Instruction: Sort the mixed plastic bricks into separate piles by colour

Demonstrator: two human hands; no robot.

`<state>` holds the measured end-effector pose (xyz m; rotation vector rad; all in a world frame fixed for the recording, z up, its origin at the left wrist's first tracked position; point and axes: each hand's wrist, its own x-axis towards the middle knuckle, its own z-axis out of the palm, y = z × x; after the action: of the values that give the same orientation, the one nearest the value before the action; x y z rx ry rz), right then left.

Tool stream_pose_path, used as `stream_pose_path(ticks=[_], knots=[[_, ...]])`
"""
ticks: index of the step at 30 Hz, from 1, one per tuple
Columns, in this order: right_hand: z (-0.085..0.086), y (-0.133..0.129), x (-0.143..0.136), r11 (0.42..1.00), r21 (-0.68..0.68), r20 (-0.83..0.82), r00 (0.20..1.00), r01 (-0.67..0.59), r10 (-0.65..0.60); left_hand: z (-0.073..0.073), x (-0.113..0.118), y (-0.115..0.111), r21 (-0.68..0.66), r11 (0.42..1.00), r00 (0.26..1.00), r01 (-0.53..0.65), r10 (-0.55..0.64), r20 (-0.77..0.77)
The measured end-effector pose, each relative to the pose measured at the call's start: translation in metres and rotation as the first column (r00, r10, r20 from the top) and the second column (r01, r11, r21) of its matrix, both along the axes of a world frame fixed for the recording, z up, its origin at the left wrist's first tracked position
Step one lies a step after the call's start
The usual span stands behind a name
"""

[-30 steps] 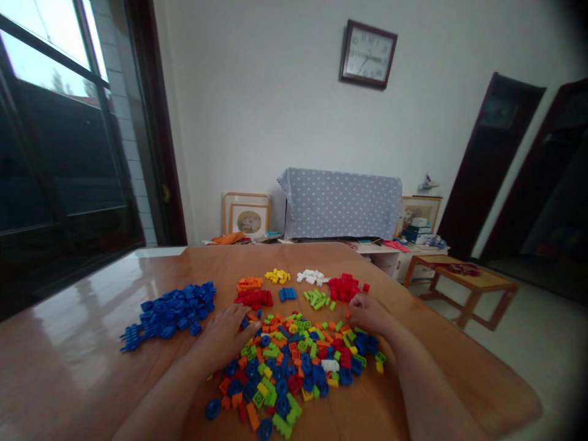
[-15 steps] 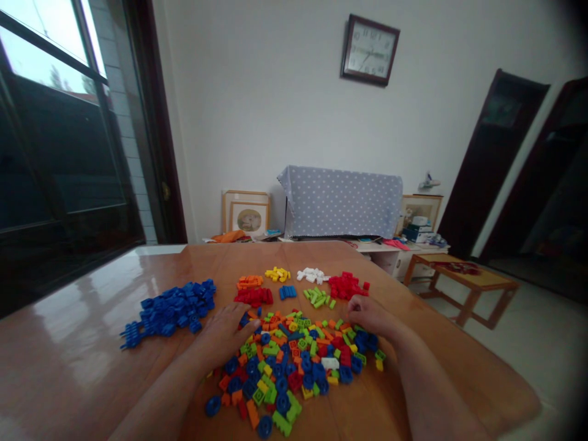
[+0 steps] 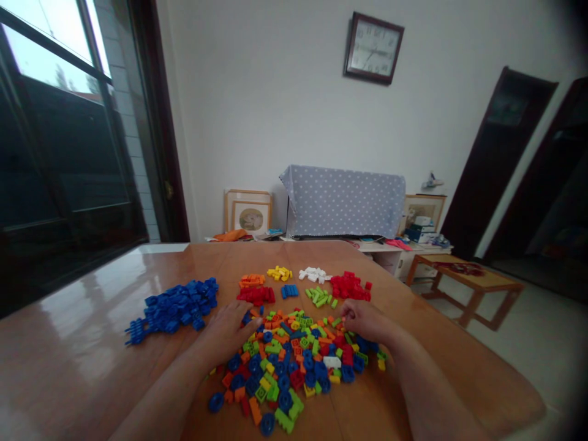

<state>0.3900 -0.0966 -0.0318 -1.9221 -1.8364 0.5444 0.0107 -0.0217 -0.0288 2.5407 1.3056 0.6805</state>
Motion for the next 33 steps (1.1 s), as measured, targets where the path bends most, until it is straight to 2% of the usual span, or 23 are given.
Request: stream_pose_path(ticks=[6, 12, 21, 29, 33], knots=[[0.012, -0.007, -0.019, 0.998, 0.054, 0.027, 0.999, -0.036, 0.035, 0.003, 0.000, -0.002, -0.005, 1.000, 1.000, 0.002, -0.002, 0.004], [0.030, -0.024, -0.041, 0.986, -0.029, 0.179, 0.970, -0.161, 0.164, 0.001, -0.001, -0.002, 0.023, 1.000, 1.000, -0.002, 0.002, 0.010], [0.018, -0.016, -0.052, 0.992, 0.030, 0.191, 0.975, -0.121, 0.113, 0.006, 0.001, -0.006, 0.031, 0.999, 1.000, 0.018, -0.018, 0.007], [0.027, -0.022, -0.052, 0.988, -0.011, 0.203, 0.967, -0.152, 0.151, 0.005, 0.001, -0.006, 0.040, 0.999, 1.000, 0.015, -0.015, -0.003], [0.026, -0.021, -0.057, 0.992, -0.005, 0.250, 0.961, -0.123, 0.120, 0.002, 0.000, -0.005, 0.048, 0.999, 1.000, 0.009, -0.008, -0.001]])
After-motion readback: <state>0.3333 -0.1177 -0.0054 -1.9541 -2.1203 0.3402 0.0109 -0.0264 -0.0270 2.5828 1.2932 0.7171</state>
